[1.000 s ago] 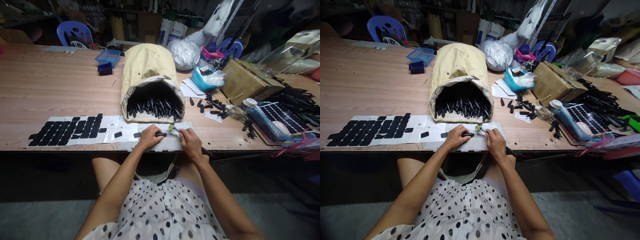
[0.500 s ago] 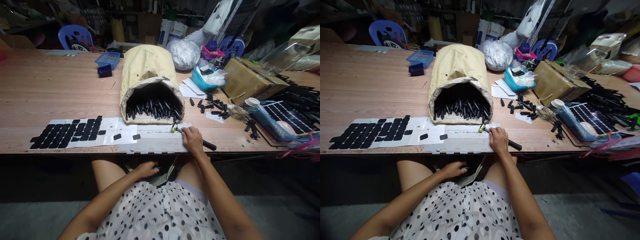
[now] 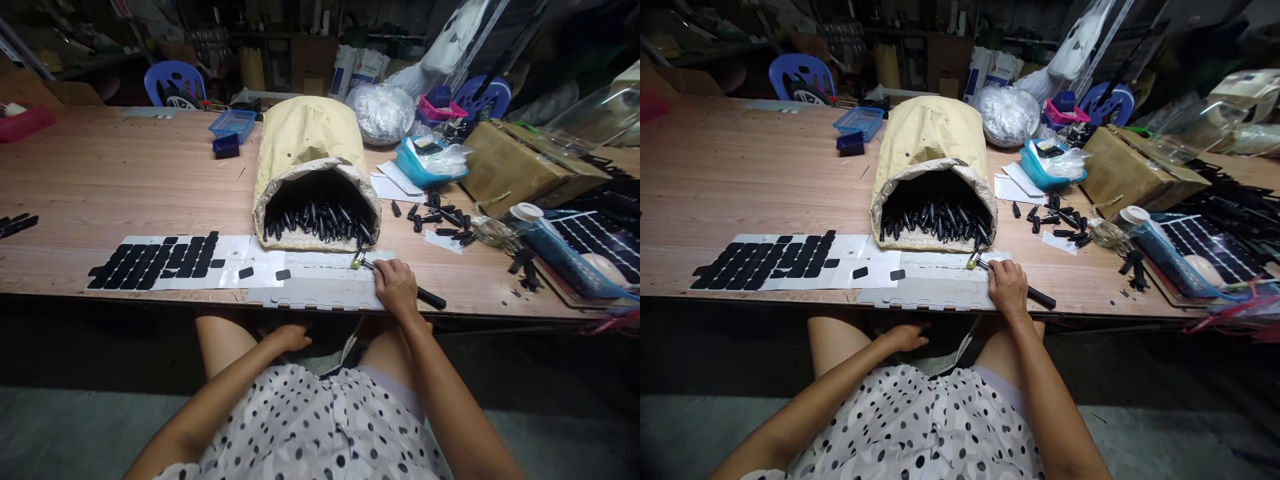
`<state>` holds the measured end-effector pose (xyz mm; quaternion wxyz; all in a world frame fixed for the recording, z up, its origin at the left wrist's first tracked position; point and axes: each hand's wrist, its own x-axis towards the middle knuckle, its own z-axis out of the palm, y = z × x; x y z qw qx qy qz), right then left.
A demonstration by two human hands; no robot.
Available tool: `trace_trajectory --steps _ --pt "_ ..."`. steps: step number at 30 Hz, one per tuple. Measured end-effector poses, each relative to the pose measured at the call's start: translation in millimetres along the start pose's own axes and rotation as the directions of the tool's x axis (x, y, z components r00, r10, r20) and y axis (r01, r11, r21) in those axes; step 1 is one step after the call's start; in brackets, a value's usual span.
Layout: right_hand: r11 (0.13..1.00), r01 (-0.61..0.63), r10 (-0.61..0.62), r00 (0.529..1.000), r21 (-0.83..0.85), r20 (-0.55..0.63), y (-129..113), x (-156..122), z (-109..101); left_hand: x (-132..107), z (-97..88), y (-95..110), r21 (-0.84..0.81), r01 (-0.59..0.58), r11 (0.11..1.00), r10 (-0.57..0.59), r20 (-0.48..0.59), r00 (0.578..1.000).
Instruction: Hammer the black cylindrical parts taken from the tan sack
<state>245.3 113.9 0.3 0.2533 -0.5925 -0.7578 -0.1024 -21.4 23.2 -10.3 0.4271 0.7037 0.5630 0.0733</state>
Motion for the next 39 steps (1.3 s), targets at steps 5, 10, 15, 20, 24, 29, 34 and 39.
trace_trajectory --steps 5,10,15,20,24,29,34,39 --pt "1.0 -0.016 0.016 1.0 0.008 0.008 -3.2 0.1 -1.4 0.0 -61.2 37.7 -0.273 -0.007 0.962 0.183 0.623 0.761" --pt "0.999 -0.018 0.018 1.0 0.027 0.017 -4.7 0.5 -3.2 72.9 -148.2 73.0 -0.151 -0.098 0.984 0.08 -0.124 0.989" --pt "1.0 -0.015 0.015 0.999 0.019 0.038 -5.0 1.5 -5.4 135.9 -171.2 77.4 0.068 0.317 0.946 -0.189 -0.677 0.712" --pt "1.0 -0.016 0.015 0.999 0.002 0.045 -5.6 1.9 -6.7 141.5 -166.7 77.5 0.144 0.389 0.91 -0.215 -0.638 0.74" --pt "1.0 -0.025 0.025 0.999 0.006 0.039 -5.6 1.7 -5.3 136.8 -166.2 74.5 0.182 0.405 0.896 -0.212 -0.626 0.751" --pt "0.999 -0.033 0.033 0.999 0.009 0.027 -6.5 2.1 -2.9 128.7 -164.4 56.6 0.143 0.38 0.914 -0.213 -0.627 0.749" --pt "0.999 -0.04 0.04 0.999 0.002 0.017 -8.2 2.8 -2.6 113.5 -163.0 33.8 0.111 0.221 0.969 -0.094 -0.661 0.744" --pt "0.999 -0.046 0.046 0.998 0.006 0.032 -9.0 3.1 -3.0 79.9 -139.4 31.9 0.068 0.048 0.996 0.012 -0.693 0.721"
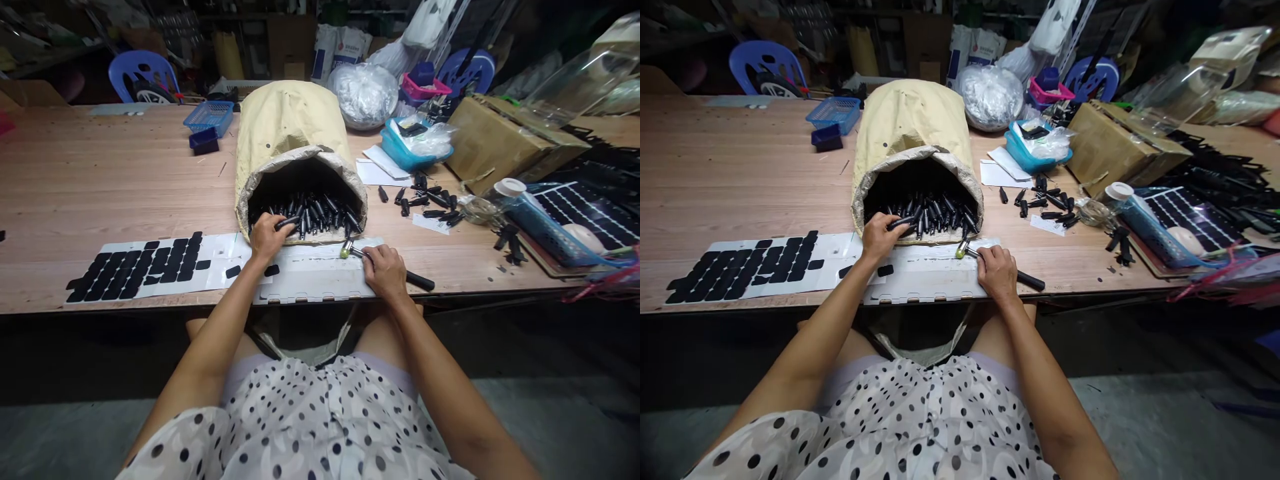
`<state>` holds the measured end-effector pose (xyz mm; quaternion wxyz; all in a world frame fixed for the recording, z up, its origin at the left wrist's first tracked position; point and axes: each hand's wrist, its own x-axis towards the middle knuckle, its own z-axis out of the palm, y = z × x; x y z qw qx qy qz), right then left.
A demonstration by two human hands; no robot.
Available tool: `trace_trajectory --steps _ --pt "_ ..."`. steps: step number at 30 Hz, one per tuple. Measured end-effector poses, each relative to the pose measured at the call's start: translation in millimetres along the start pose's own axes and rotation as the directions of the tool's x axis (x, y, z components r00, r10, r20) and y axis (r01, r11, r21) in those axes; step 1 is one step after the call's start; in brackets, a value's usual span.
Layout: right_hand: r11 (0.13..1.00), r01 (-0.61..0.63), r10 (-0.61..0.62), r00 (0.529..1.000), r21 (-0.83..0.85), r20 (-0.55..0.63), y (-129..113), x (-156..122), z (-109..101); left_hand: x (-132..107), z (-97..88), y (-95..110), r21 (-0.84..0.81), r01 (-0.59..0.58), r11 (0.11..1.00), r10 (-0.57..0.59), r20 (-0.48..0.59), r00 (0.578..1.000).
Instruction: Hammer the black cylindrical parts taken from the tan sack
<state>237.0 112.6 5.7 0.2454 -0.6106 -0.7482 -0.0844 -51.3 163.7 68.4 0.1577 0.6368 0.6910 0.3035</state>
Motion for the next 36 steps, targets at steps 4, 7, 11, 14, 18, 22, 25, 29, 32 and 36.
trace_trajectory --steps 4,7,11,14,18,22,25,29,32,36 --pt "1.0 -0.012 0.012 1.0 0.008 0.015 0.2 -0.8 0.9 -49.4 14.1 11.7 -0.122 -0.17 0.978 0.192 0.198 0.961" --pt "1.0 -0.019 0.019 1.0 0.013 0.008 0.8 -2.0 2.0 -71.7 28.8 16.8 -0.064 -0.234 0.97 0.243 0.267 0.933" --pt "1.0 -0.008 0.008 1.0 0.003 0.002 2.6 -1.7 2.7 -75.2 37.7 16.1 -0.021 -0.233 0.972 0.229 0.277 0.933" --pt "1.0 0.003 -0.003 0.999 -0.008 0.044 4.9 0.9 0.9 -71.3 38.6 13.6 -0.043 -0.219 0.975 0.222 0.288 0.931" --pt "0.998 -0.026 0.024 0.999 0.05 0.035 2.9 0.7 -8.9 -69.7 40.3 10.4 -0.063 -0.211 0.976 0.22 0.307 0.926" --pt "0.966 -0.064 0.083 0.995 0.251 -0.063 -14.4 -12.1 -24.4 -71.1 42.4 9.2 -0.061 -0.223 0.973 0.231 0.301 0.925" --pt "0.912 -0.027 0.067 0.994 0.41 -0.082 -33.4 -25.5 -32.5 -72.0 42.4 9.8 -0.053 -0.24 0.969 0.244 0.296 0.923" --pt "0.875 -0.028 0.062 0.997 0.484 -0.054 -52.2 -34.7 -39.4 -72.7 42.4 11.0 -0.04 -0.254 0.966 0.254 0.295 0.921" --pt "0.882 -0.024 0.064 0.996 0.47 -0.068 -59.5 -34.8 -45.0 -73.1 44.0 11.0 -0.025 -0.254 0.967 0.251 0.278 0.927" --pt "0.915 -0.017 0.045 0.997 0.404 -0.06 -62.6 -35.4 -44.7 -73.7 46.8 10.6 -0.011 -0.267 0.964 0.261 0.253 0.932"
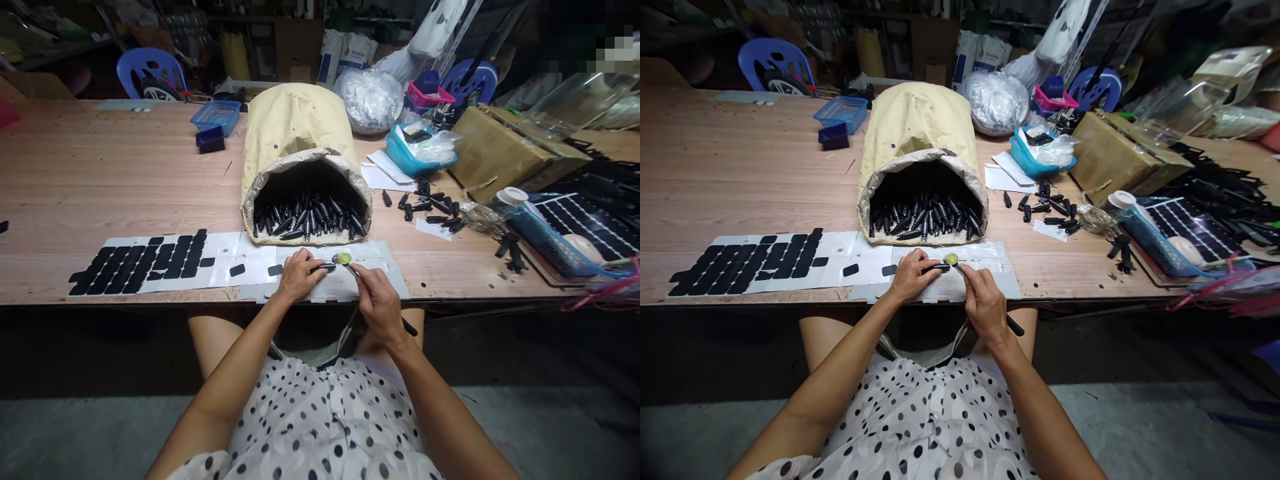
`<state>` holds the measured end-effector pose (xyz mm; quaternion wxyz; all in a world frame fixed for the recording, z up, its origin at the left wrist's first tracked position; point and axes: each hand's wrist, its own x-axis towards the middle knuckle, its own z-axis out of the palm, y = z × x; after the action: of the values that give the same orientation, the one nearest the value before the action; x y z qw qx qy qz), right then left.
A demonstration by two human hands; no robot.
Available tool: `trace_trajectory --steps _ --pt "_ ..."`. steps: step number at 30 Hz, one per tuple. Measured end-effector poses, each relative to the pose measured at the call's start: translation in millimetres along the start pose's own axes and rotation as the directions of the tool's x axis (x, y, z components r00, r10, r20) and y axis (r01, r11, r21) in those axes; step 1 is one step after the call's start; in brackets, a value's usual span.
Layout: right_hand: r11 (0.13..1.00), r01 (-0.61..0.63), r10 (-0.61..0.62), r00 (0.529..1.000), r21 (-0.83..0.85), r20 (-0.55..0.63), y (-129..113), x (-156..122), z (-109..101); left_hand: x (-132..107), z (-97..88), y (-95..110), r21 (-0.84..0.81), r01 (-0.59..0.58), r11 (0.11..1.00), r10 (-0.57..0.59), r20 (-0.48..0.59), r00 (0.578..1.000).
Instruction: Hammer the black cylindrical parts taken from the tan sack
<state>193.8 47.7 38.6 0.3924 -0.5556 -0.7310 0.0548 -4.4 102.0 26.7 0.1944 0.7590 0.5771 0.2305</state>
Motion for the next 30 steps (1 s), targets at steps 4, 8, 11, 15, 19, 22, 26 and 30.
trace_trajectory --steps 4,8,11,15,19,22,26,30 --pt "0.997 -0.014 0.018 0.998 -0.075 0.057 5.1 -2.3 6.1 -0.1 0.9 1.0 -0.004 -0.004 1.0 0.004 0.0 1.0" --pt "0.999 -0.004 0.005 0.999 -0.048 0.032 3.0 -1.7 8.7 1.0 0.4 1.7 -0.013 0.012 1.0 -0.012 0.012 1.0" --pt "0.999 0.021 -0.019 0.998 -0.034 0.058 -2.2 -2.2 12.5 2.2 -0.5 2.6 -0.028 0.034 0.999 -0.033 0.012 0.999" --pt "0.997 0.044 -0.04 0.996 -0.056 0.077 0.7 -2.1 16.9 2.0 -0.7 6.3 -0.058 0.087 0.995 -0.084 0.042 0.996" --pt "0.987 0.031 -0.032 0.999 -0.158 -0.006 24.9 12.9 14.3 2.9 0.9 8.3 -0.062 0.091 0.994 -0.089 0.036 0.995" --pt "0.96 0.032 -0.029 0.999 -0.279 0.018 49.4 30.4 14.0 4.4 -1.1 7.9 -0.036 0.079 0.996 -0.077 0.038 0.996" --pt "0.919 0.031 -0.005 0.998 -0.394 0.067 67.6 41.8 19.5 -11.2 -4.7 13.5 -0.023 -0.045 0.999 0.045 0.007 0.999" --pt "0.902 0.023 0.014 0.997 -0.431 0.082 66.2 38.9 24.7 -56.5 11.6 22.0 -0.162 -0.429 0.889 0.455 0.203 0.867"
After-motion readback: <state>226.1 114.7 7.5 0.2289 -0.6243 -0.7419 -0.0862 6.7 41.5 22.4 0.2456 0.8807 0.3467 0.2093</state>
